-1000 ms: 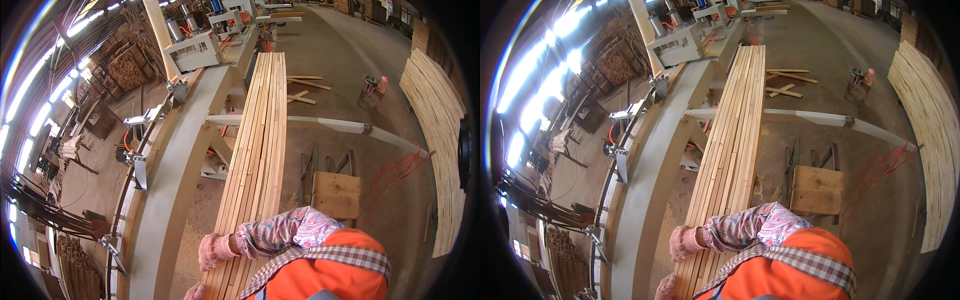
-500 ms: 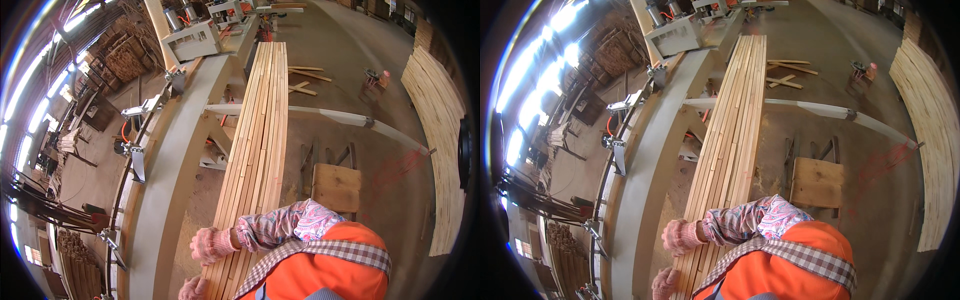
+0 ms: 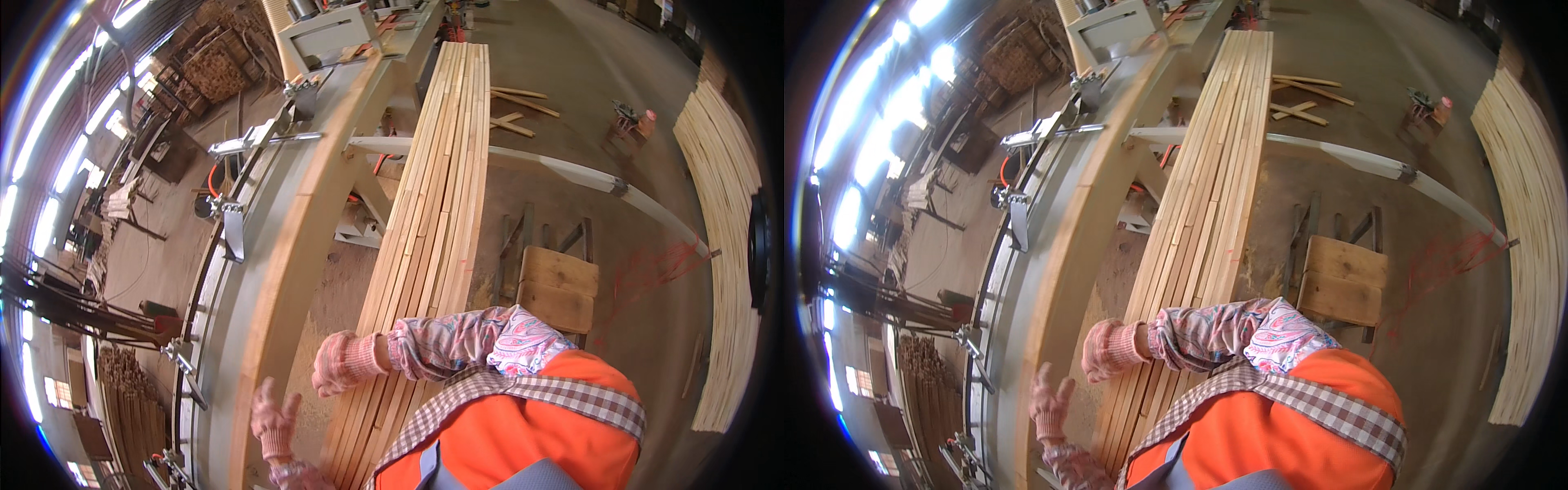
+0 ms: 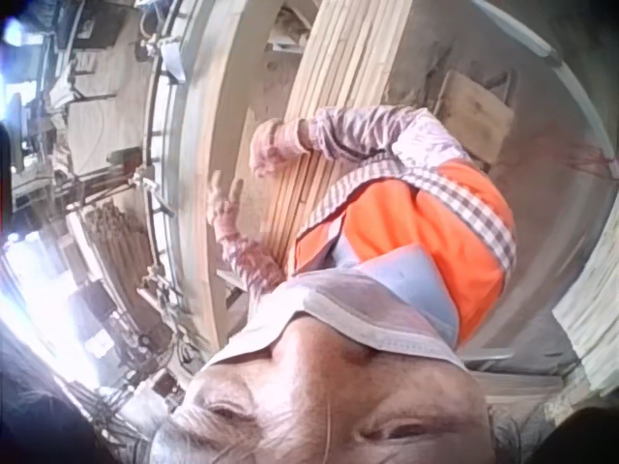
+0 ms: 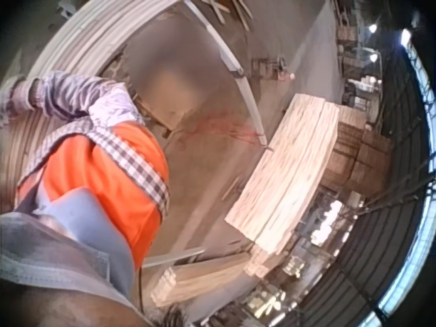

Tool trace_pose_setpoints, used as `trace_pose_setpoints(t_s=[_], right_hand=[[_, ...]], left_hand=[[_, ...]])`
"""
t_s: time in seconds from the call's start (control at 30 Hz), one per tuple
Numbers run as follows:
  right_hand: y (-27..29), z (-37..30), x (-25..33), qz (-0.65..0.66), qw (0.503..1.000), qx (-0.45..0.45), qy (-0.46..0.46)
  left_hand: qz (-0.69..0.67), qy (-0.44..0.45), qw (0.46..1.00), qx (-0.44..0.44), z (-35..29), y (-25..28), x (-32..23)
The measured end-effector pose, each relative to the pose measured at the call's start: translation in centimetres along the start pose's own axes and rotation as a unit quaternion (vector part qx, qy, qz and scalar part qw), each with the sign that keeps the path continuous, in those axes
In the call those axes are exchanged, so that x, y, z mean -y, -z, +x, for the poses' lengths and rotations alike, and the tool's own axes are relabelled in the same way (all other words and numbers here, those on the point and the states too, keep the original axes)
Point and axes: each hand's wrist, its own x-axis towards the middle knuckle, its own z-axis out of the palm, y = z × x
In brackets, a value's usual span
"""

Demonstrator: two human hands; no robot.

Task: The person arranges long, thin wooden planks on a conveyor belt in a workshop. They pick up planks from a pile and place them side-by-side on the belt, aligning them carefully.

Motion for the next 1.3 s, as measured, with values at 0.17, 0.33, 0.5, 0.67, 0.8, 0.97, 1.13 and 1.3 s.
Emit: trace_pose_setpoints(t_s=[0.17,0.33,0.5,0.67,0.8,0.97,1.13,1.3], right_hand=[[-1.8,1.2,-1.0,-0.025,1.000,-0.011,0.000],[-2.0,1.1,-0.8,-0.026,0.997,-0.067,0.016],[-1.0,0.2,-0.5,-0.024,0.999,-0.039,0.007],[-2.9,1.6,-1.1,-0.039,0.997,-0.058,0.020],[-3.0,1.5,-1.3,-0.006,0.994,-0.103,0.035],[-3.7,0.1,-1.0,0.082,0.915,-0.375,0.126],[-3.7,0.0,-1.0,0.103,0.910,-0.381,0.127],[-4.1,0.5,-0.8,0.118,0.897,-0.407,0.128]], left_hand=[[0.083,0.147,0.984,0.053,3.7,-1.1,1.6],[0.129,0.166,0.966,0.148,3.7,-0.1,0.3],[0.119,0.088,0.961,0.235,2.3,1.0,-1.7],[0.151,0.047,0.959,0.235,0.7,0.5,-3.9],[0.076,0.037,0.976,0.202,-0.5,2.7,-6.2],[-0.068,-0.203,0.962,0.172,-2.2,1.8,-1.9],[-0.256,0.025,0.946,0.198,-4.9,0.7,-3.5],[-0.223,-0.063,0.953,0.196,-6.3,0.8,-3.8]])
